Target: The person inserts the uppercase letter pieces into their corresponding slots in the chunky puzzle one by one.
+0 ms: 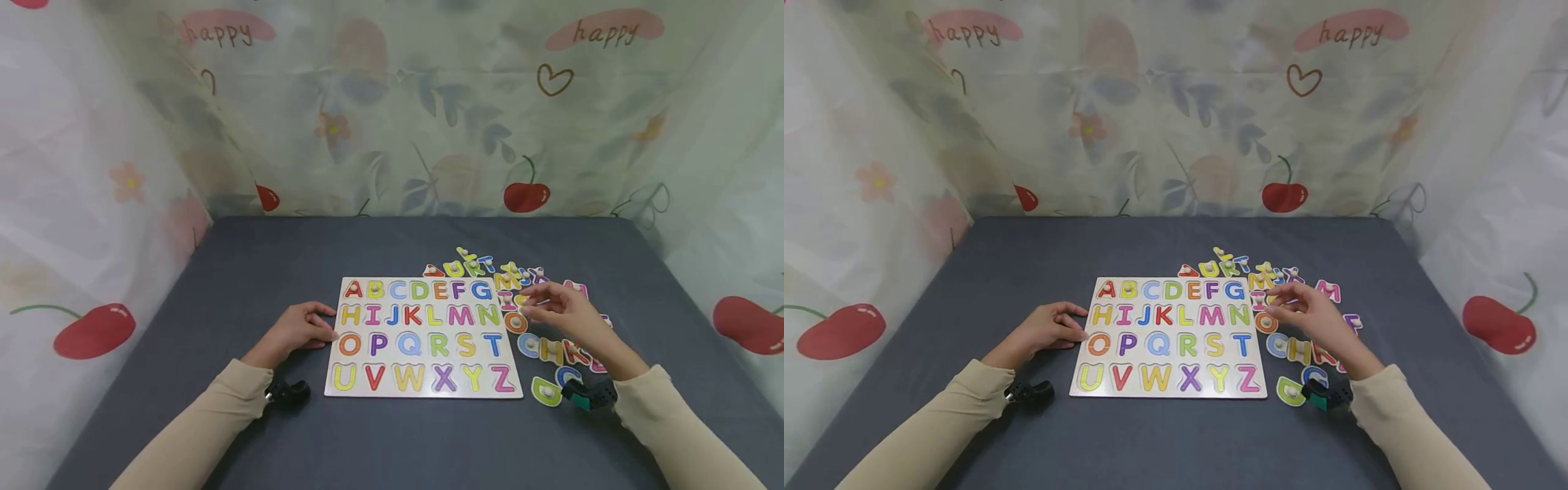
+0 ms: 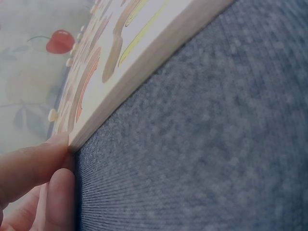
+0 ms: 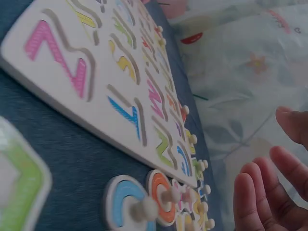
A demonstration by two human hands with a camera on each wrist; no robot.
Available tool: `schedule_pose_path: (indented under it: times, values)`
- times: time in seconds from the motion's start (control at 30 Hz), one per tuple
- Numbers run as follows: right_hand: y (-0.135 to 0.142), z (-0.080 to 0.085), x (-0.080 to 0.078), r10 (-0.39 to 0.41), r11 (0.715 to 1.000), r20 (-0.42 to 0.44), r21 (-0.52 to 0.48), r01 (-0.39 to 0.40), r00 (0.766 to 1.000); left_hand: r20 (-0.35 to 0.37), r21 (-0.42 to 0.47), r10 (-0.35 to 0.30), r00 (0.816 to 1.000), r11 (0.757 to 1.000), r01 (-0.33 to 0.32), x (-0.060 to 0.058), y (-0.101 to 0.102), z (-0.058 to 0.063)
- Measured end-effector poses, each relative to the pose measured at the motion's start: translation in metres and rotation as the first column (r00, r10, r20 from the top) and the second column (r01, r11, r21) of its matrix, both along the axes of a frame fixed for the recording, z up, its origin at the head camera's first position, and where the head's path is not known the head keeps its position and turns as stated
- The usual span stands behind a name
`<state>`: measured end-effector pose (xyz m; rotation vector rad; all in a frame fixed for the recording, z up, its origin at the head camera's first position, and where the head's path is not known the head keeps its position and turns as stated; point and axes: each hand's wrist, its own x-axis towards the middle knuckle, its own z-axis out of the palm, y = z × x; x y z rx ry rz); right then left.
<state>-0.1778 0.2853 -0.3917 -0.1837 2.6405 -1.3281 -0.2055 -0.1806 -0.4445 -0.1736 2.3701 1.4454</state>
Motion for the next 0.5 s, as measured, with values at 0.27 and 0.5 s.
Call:
schedule_pose_path:
  times: [0.27,0.5]
  values:
    - [0.005,-0.014,0.022,0.017,1.000,0.006,-0.003,-0.017,1.000,0.013,0.008,0.017,1.000,1.000,-0.018,-0.001,-0.001,0.001]
    - [0.005,-0.024,0.025,-0.020,0.999,0.042,0.041,0.019,0.999,0.008,0.008,0.025,1.000,1.000,-0.025,0.000,-0.001,0.002]
